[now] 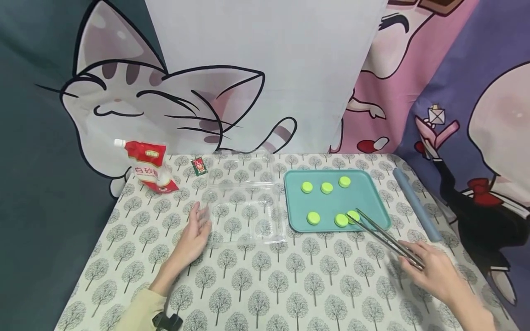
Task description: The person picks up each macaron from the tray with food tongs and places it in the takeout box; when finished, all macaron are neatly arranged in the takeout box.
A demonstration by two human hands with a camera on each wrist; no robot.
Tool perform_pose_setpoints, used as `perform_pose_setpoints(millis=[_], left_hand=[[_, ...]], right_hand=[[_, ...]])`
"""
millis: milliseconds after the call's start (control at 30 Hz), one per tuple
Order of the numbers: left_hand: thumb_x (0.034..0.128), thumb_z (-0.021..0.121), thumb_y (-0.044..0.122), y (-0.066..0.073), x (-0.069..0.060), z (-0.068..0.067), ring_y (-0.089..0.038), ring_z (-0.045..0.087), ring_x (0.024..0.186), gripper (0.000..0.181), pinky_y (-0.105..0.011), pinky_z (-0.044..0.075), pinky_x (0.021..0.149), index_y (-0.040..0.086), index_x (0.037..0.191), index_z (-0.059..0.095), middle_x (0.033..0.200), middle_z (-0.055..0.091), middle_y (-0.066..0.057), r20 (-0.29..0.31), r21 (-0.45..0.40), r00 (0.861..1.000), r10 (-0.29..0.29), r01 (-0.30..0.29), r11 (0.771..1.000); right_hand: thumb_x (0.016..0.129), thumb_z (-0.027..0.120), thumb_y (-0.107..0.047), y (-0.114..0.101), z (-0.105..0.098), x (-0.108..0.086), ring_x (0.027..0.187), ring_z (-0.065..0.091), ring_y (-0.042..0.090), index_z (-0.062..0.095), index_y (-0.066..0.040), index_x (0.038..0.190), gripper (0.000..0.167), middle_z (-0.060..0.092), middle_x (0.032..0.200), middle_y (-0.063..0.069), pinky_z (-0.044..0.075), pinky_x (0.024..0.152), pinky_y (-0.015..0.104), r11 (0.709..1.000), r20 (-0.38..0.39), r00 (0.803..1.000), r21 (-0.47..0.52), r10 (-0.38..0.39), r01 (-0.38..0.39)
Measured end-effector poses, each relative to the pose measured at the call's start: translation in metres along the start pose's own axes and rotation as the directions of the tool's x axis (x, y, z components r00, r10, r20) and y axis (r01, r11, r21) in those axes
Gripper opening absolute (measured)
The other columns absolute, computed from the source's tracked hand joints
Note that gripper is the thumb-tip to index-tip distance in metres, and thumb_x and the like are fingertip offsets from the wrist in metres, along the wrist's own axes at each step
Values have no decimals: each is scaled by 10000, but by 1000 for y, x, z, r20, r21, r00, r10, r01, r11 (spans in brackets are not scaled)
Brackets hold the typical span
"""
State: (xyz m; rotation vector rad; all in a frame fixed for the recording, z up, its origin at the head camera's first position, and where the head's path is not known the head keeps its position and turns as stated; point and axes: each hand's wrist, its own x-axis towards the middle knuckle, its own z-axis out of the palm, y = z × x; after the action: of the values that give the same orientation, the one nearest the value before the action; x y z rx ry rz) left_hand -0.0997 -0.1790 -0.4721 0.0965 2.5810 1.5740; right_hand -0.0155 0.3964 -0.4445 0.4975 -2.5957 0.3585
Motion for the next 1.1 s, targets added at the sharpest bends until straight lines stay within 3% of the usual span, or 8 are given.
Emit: perform_pose_setpoints(millis=[133, 200, 267, 400, 500, 767, 1100], left_hand=[[1079, 427, 170, 0, -1, 1, -470, 340, 1469, 721, -571, 288, 1226, 46, 1619, -33, 1649, 222, -269, 4, -7, 1000, -3, 3, 1000], [1082, 424, 176, 0, 0, 1, -464, 333, 1475, 717, -564, 285, 1230, 46, 1618, -34, 1650, 219, -266, 6, -17, 1000, 0, 1, 1000], [1084, 421, 179, -1, 0, 0, -459, 330, 1478, 715, -556, 283, 1234, 44, 1618, -35, 1651, 221, -264, 5, -27, 1000, 4, -4, 1000], [1085, 413, 179, -2, 0, 0, -456, 336, 1476, 703, -559, 284, 1232, 42, 1618, -24, 1650, 233, -255, 0, -24, 1000, 11, -11, 1000], [1084, 405, 174, -2, -1, 1, -453, 354, 1468, 683, -565, 287, 1228, 43, 1620, 2, 1647, 253, -243, -9, -4, 1000, 14, -14, 1000], [1090, 358, 129, -3, 1, 5, -414, 357, 1477, 624, -544, 233, 1258, 22, 1617, 42, 1643, 278, -231, -38, 20, 999, 27, -26, 999], [1091, 343, 118, -3, 5, 7, -379, 308, 1512, 601, -556, 152, 1280, 22, 1617, 68, 1652, 288, -187, -70, 26, 997, 40, -39, 999]], right_hand=[[661, 780, -96, 0, 2, 1, 574, 496, 53, 733, 3, 1054, 408, 670, 822, 75, 467, 459, 300, 1000, 26, 1000, 10, 10, -10], [667, 784, -82, -1, 4, 2, 583, 524, 90, 726, 11, 1059, 407, 668, 831, 92, 503, 476, 341, 1000, 48, 998, 14, 26, -26], [677, 787, -71, -2, 5, 3, 631, 626, 224, 720, 15, 1068, 406, 685, 875, 167, 571, 535, 460, 999, 63, 997, 20, 40, -41], [689, 781, -50, -3, 8, 3, 669, 659, 402, 710, 34, 1076, 402, 678, 906, 251, 573, 595, 609, 999, 58, 998, 35, 35, -37], [700, 784, -56, -3, 9, 2, 604, 613, 269, 710, 25, 1078, 394, 662, 856, 169, 560, 519, 496, 999, 53, 998, 29, 32, -34], [676, 796, -34, 1, 8, 7, 590, 504, 23, 727, 6, 1089, 420, 675, 847, 61, 462, 484, 220, 997, -15, 1000, 74, 6, -5], [684, 775, -50, -1, 6, 28, 611, 443, -21, 735, 10, 1107, 428, 653, 825, 33, 406, 496, 162, 989, -78, 995, 133, -57, 67]])
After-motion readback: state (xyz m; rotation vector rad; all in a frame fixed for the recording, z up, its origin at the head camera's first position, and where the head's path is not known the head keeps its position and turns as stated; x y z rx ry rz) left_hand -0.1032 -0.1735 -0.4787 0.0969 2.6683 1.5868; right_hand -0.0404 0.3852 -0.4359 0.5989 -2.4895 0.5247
